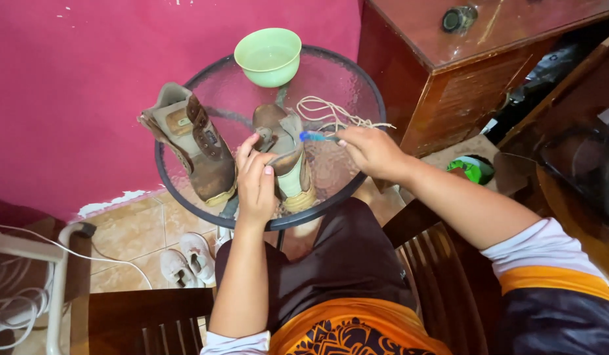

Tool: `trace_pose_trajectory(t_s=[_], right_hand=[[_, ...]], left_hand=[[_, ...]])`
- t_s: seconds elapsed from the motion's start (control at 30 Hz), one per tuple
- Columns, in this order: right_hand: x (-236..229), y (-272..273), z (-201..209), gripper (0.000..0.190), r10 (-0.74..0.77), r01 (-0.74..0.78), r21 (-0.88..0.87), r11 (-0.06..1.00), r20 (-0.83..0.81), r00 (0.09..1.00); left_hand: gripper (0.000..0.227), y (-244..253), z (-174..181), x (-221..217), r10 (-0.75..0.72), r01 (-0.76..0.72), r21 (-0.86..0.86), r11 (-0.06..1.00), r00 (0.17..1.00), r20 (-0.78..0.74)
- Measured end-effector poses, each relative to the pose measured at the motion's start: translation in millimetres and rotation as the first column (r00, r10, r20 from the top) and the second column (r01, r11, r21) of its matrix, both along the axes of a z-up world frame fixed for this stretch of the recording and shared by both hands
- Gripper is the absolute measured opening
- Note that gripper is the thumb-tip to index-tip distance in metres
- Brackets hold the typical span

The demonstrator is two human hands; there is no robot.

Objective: Cleaning a pair of boots using a toothbrush and a bowl of cleaning solution on a glass table.

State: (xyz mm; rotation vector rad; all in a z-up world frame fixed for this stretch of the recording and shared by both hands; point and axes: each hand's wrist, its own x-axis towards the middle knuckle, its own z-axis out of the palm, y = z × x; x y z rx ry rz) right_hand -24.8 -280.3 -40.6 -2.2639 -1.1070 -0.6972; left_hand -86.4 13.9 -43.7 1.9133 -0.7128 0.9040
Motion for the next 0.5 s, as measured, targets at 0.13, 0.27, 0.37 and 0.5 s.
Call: trace_pose_trajectory(t_s=[0.13, 0.27, 0.37, 0.5], right_hand=[[-8, 14, -15, 0.029, -0.019, 0.020, -0.018, 1.000, 0.088, 0.996], [24, 7, -42, 0.027, -0.034, 0.035, -0.012, 0.999, 0.017, 0.999], [35, 0, -45, 0.025, -0.108, 0.109, 0.046, 0.993, -0.021, 0.994], [-1, 36, -42, 0.026, -0.020, 0.012, 0.083, 0.996, 0.089, 0.996]], left_hand=[[0.025, -7, 13, 0, -0.075, 0.075, 0.015, 0.997, 0.997, -0.005], [0.020, 5, 10, 8, -0.140, 0.140, -0.003, 0.990, 0.984, -0.107], [0.027, 17, 9, 10, -0.220, 0.211, -0.062, 0.975, 0.956, -0.196], [0.029, 19, 8, 19, -0.321, 0.297, -0.125, 0.947, 0.906, -0.276]])
